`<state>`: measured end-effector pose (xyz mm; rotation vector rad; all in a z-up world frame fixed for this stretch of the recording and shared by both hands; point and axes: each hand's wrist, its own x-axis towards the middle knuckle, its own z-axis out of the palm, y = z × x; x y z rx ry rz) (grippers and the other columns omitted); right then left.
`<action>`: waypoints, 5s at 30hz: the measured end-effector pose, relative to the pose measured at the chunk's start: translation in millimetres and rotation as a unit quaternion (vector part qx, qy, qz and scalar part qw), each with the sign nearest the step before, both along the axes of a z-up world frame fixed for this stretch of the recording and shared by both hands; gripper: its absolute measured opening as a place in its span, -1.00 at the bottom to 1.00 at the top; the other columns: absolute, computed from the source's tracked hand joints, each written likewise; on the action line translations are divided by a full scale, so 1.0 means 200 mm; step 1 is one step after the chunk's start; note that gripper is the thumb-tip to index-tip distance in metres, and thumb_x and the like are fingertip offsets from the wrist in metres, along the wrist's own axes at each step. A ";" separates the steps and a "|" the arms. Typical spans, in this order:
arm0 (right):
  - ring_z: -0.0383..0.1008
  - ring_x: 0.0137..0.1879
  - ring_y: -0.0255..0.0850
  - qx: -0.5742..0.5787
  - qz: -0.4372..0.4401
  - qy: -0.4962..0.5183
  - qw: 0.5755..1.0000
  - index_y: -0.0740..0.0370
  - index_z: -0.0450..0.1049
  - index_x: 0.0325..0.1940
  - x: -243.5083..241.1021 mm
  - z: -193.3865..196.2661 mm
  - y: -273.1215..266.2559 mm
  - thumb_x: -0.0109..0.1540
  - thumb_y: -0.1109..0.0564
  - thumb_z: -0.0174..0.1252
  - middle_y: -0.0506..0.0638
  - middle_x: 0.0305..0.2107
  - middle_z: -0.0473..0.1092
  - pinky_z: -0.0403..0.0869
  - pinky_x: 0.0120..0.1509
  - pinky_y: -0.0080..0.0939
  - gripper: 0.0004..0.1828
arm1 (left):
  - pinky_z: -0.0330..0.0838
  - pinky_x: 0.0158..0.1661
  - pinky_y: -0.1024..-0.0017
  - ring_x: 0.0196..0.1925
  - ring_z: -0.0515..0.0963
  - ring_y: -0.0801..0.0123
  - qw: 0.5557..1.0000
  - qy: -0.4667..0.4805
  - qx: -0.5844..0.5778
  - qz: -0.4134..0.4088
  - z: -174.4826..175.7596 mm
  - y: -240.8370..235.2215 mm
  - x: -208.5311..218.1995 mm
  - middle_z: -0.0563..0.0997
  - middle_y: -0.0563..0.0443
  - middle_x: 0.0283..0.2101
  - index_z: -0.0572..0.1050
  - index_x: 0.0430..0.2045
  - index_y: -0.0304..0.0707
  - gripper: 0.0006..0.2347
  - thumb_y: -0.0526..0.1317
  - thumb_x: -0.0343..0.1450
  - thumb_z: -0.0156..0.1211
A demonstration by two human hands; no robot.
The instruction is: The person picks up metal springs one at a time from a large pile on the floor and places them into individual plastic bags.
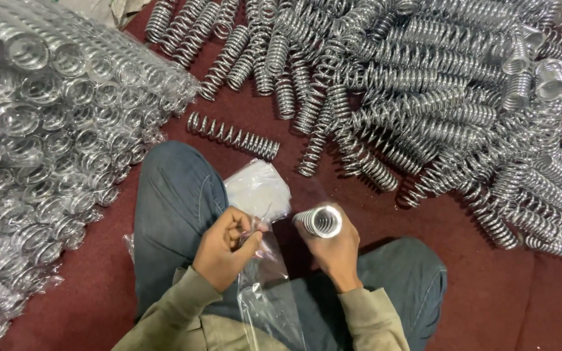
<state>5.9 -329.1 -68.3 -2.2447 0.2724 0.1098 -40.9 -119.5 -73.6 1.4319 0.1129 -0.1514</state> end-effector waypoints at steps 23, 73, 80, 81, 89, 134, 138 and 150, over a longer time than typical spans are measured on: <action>0.22 -0.39 -0.40 0.364 -0.173 -0.165 0.900 0.16 0.40 -0.35 -0.48 0.18 -0.03 0.41 0.02 0.05 -0.17 -0.51 0.29 0.26 -0.31 -0.36 -0.71 | 0.43 -0.60 0.46 -0.48 0.60 0.15 0.678 0.038 -0.719 -0.147 0.29 -0.15 -0.18 0.59 -0.30 0.13 0.36 -0.10 -0.25 -0.66 0.06 0.71 -0.23; 0.22 -0.54 -0.29 0.302 -0.082 0.106 0.944 0.34 0.52 -0.31 0.15 0.00 -0.18 0.15 0.18 0.08 -0.02 -0.61 0.22 0.20 -0.57 -0.36 -0.83 | 0.61 -0.48 0.48 -0.40 0.66 0.33 0.969 0.190 0.126 -0.091 -0.25 -0.39 0.44 0.57 -0.14 -0.12 0.55 -0.05 -0.31 -0.71 -0.09 0.57 -0.01; 0.53 0.18 0.16 0.088 0.082 0.057 0.991 0.38 0.59 0.04 0.21 -0.48 -0.24 0.27 -0.01 0.16 0.33 -0.08 0.54 0.43 0.27 0.08 -0.58 | 0.46 0.07 0.04 0.09 0.58 -0.11 0.954 0.163 0.248 -0.039 -0.76 -0.43 0.41 0.53 -0.22 -0.08 0.43 -0.20 -0.18 -0.75 0.00 0.58 -0.05; 0.53 0.18 0.16 0.089 0.084 0.054 0.991 0.38 0.59 0.04 0.22 -0.51 -0.22 0.27 -0.01 0.16 0.33 -0.08 0.54 0.43 0.27 0.08 -0.58 | 0.46 0.07 0.04 0.09 0.58 -0.11 0.954 0.161 0.250 -0.035 -0.85 -0.43 0.41 0.53 -0.22 -0.08 0.43 -0.20 -0.18 -0.75 0.00 0.58 -0.05; 0.47 0.27 0.06 0.023 0.002 -0.005 1.000 0.23 0.56 0.14 0.07 -0.63 -0.23 0.24 0.07 0.15 0.19 0.01 0.54 0.40 0.40 0.05 -0.59 | 0.43 0.21 0.30 0.20 0.54 0.13 0.930 0.015 0.366 -0.040 -0.70 -0.44 0.30 0.48 0.01 0.12 0.27 0.07 0.02 -0.64 -0.41 0.42 0.08; 0.74 -0.07 -0.22 -0.140 -0.061 0.294 0.944 -0.35 0.70 0.09 -0.30 0.53 0.13 0.05 0.18 -0.06 0.03 -0.38 0.74 0.53 0.09 -0.28 -0.34 | 0.41 0.18 0.14 0.26 0.48 0.13 0.978 0.141 0.092 -0.122 -0.01 -0.12 -0.34 0.28 -0.12 0.37 -0.16 0.42 0.03 -0.05 0.34 0.21 0.18; 0.59 -0.38 -0.42 0.015 0.062 -0.074 0.995 -0.19 0.62 0.15 -0.54 0.50 0.37 0.12 0.21 -0.04 -0.17 -0.07 0.67 0.46 -0.26 -0.43 -0.41 | 0.31 0.34 0.09 0.32 0.45 0.24 0.956 0.205 -0.205 -0.048 0.23 0.09 -0.33 -0.06 -0.07 0.54 -0.46 0.44 0.17 -0.05 0.10 0.35 0.25; 0.53 0.29 -0.40 -0.031 0.068 0.080 0.994 -0.23 0.26 0.45 -0.35 0.31 0.19 0.12 0.06 0.24 -0.25 0.31 0.36 0.52 -0.01 -0.14 -0.21 | -0.41 0.98 0.00 0.93 -0.25 0.23 0.712 -0.283 0.398 0.505 0.59 1.48 0.11 -0.22 0.11 0.78 -0.24 0.64 0.17 -0.02 -0.43 0.48 0.48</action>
